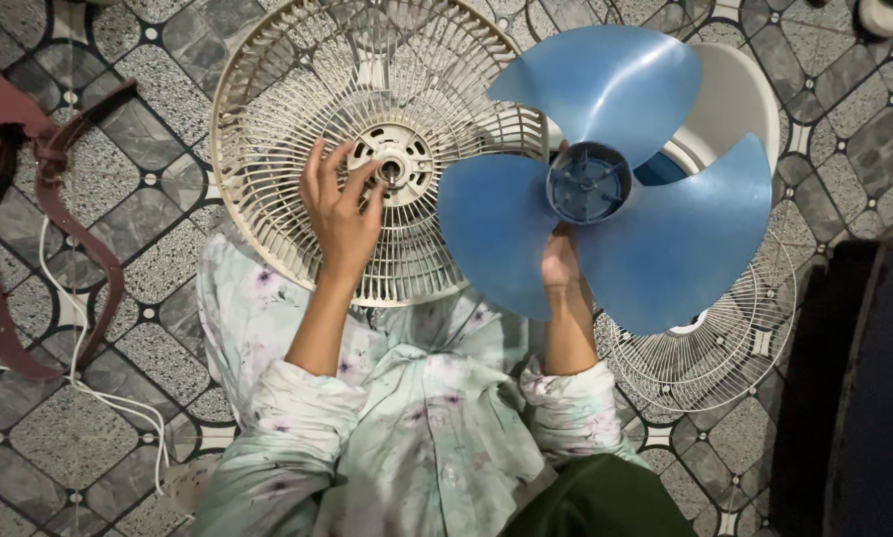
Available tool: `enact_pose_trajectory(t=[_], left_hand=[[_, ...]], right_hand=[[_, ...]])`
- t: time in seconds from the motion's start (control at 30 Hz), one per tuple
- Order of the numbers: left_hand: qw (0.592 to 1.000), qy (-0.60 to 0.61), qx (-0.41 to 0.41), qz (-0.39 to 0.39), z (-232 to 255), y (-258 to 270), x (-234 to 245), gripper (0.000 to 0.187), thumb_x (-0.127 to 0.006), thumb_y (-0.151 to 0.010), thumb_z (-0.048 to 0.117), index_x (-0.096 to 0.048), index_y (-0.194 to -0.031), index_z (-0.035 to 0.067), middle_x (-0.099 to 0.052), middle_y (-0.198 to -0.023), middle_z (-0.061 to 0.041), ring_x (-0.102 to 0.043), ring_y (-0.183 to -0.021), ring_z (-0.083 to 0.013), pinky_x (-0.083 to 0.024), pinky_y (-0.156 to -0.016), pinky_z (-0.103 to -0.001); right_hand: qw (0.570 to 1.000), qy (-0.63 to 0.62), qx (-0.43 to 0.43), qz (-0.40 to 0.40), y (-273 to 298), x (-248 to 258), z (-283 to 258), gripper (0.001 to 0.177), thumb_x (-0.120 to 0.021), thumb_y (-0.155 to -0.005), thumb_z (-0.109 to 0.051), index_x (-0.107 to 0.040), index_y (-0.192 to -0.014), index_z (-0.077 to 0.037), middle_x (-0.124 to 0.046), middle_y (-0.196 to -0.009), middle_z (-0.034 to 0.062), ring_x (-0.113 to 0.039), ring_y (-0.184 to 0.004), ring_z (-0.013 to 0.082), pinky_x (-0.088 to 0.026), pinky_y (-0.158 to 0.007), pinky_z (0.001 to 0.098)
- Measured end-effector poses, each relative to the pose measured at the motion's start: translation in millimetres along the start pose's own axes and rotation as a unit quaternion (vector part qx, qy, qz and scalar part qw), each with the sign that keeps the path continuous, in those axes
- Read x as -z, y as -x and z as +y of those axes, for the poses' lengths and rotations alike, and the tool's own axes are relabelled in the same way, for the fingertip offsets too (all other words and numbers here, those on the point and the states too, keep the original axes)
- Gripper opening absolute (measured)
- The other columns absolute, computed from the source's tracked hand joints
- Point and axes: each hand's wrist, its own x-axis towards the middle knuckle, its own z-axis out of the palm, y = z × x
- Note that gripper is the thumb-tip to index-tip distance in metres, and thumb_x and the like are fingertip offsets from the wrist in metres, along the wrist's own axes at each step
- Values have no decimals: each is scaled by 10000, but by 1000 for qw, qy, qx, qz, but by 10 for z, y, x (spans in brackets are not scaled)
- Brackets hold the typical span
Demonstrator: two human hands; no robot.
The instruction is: The person sits on the floor and disassembles a small electric fan. They remove the front grille, unscrew the central nut, and take off the fan blades, leaving the components separated on the floor.
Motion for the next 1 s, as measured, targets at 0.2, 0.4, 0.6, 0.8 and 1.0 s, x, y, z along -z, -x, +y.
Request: enact_pose_trajectory(t=[0.2,0.4,0.6,0.8,1.0], left_hand=[[999,4,-39,-30,-17,-117,-31,358,-890,-836,169,-766,-1168,217,-418,-1605,-66,-217,-1559,-387,-120,-1288,-632],[999,-4,-35,-28,-21,-127,-29,364,-896,-823,136,-762,-1143,244,-423,-1609,-46,-197,-1581,-374,-115,-1301,-637],[998,-29,-44,-32,-25,-183,-93,391,-917,-779,185,-725,-1118,214,-394,-1615,-90,-169,-1555,-392,-69,-1264,-661],[995,-60,-59,-58,-35,-197,-115,453,-912,-785,219,-662,-1154,143,-366,-1638,-93,-145,-1580,-394,-24,-1275,-671],[996,-73,-59,-8,-32,-99,-217,437,-912,-855,243,-642,-1191,174,-401,-1623,-54,-139,-1589,-375,16,-1256,-692]], right_hand=[[973,18,130,188,2,186,-72,400,-457,-1076,-314,-594,-1377,-89,-580,-1471,69,-525,-1375,272,-448,-1120,474],[997,13,40,68,34,193,-125,392,-452,-1113,-248,-605,-1393,-22,-605,-1441,139,-583,-1252,285,-510,-977,388],[971,65,157,168,-3,229,-125,345,-532,-1067,-152,-603,-1382,-30,-661,-1370,114,-623,-1191,231,-525,-962,374],[990,101,65,74,8,250,-35,327,-579,-1050,-147,-631,-1347,-20,-676,-1325,141,-641,-1150,265,-528,-1017,404],[986,94,104,85,64,211,-44,341,-597,-1018,-111,-646,-1342,-16,-677,-1320,130,-624,-1133,259,-525,-951,365]])
